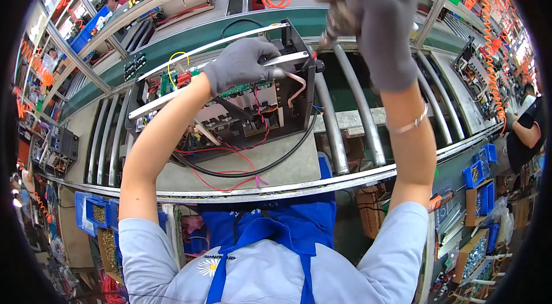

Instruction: The person assembles an electronic component by securing a PCB into a housing with screws using a pneumatic screwdriver.

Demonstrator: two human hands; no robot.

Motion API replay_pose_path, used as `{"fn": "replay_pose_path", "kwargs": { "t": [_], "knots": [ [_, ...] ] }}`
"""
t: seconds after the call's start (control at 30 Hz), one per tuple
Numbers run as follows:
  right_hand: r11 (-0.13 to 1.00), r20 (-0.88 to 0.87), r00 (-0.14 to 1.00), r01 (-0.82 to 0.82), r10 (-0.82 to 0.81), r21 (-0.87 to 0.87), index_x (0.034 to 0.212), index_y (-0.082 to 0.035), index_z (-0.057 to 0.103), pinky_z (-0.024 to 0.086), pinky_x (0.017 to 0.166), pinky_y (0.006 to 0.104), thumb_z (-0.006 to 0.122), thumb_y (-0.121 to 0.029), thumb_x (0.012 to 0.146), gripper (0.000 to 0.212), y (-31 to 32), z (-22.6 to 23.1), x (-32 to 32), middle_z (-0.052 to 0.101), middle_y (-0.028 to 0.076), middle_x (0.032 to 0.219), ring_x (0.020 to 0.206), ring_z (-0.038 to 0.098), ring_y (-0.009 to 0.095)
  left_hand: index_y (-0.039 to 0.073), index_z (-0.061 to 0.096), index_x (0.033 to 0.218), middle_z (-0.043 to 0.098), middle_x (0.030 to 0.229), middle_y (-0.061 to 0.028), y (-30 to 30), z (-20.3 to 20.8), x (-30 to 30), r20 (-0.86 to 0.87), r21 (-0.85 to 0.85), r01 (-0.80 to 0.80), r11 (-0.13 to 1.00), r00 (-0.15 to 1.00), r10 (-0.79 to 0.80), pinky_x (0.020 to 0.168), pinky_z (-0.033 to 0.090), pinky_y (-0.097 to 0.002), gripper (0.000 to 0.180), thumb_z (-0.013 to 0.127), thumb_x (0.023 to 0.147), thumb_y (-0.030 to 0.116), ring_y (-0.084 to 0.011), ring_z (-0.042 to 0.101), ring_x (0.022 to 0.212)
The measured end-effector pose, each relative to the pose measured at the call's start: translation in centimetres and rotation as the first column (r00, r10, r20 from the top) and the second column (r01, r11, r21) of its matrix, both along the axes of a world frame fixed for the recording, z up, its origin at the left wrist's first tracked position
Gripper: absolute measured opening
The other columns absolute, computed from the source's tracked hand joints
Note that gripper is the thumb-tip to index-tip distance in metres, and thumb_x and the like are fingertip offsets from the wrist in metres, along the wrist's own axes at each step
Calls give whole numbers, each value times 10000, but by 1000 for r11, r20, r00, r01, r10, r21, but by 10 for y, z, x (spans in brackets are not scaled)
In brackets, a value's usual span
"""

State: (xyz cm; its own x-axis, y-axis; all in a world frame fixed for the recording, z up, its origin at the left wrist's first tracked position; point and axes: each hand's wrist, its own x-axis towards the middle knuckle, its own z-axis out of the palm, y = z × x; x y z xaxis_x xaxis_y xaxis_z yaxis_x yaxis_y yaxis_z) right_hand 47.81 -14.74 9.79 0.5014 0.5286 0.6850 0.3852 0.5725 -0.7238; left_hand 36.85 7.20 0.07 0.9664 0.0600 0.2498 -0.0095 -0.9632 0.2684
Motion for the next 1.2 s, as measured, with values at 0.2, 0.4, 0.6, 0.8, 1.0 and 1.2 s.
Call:
{"fn": "replay_pose_path", "kwargs": {
  "t": [0.2,0.4,0.6,0.8,1.0,1.2],
  "knots": [
    [912,5,948,-309,320,270,1230,-21,512,522,602,337,582,17,873,365,-47,-69,-50,593,123,913,579,529,134,112,707,1007,633,946,-110,-5,0,-4,13,36,-62,997,998,62,775,501,-408,359,741,783,390,-325,627,885],
    [873,123,972,-235,202,427,1314,-79,490,562,629,379,749,-123,825,556,-80,-114,-76,521,103,855,626,590,166,87,653,1129,642,954,-110,-54,14,-54,321,-407,-74,910,922,218,743,486,-354,440,716,828,401,-215,609,884],
    [884,-108,979,-105,172,455,1250,-59,489,585,629,395,755,-110,833,497,-78,-156,-119,531,110,925,640,598,205,-61,528,1259,612,1084,-100,-100,-176,-175,-15,-799,162,-579,957,288,804,511,-278,374,524,910,73,-172,604,965],
    [927,-317,917,-125,244,353,1214,-63,475,555,586,335,751,-108,824,481,-46,-173,-142,523,95,928,613,581,157,-79,479,1278,555,1287,-209,-141,-267,-212,-187,-432,191,-882,937,294,852,574,-243,307,439,1018,78,-219,645,1101],
    [912,-344,863,-267,370,312,1178,-57,468,581,645,377,771,-110,823,470,-36,-178,-163,531,106,913,640,609,185,-44,516,1264,656,1096,-158,-136,-191,-220,-191,-912,-59,-406,937,293,588,524,-197,497,498,1033,396,-133,672,856],
    [877,-146,920,-285,364,386,1193,-45,456,530,543,330,768,-114,831,483,-33,-176,-164,494,89,886,556,534,139,-20,528,1309,660,1051,-91,-133,-193,-204,-125,-919,11,-393,939,320,643,519,-205,452,499,1039,340,-113,638,807]
  ]
}}
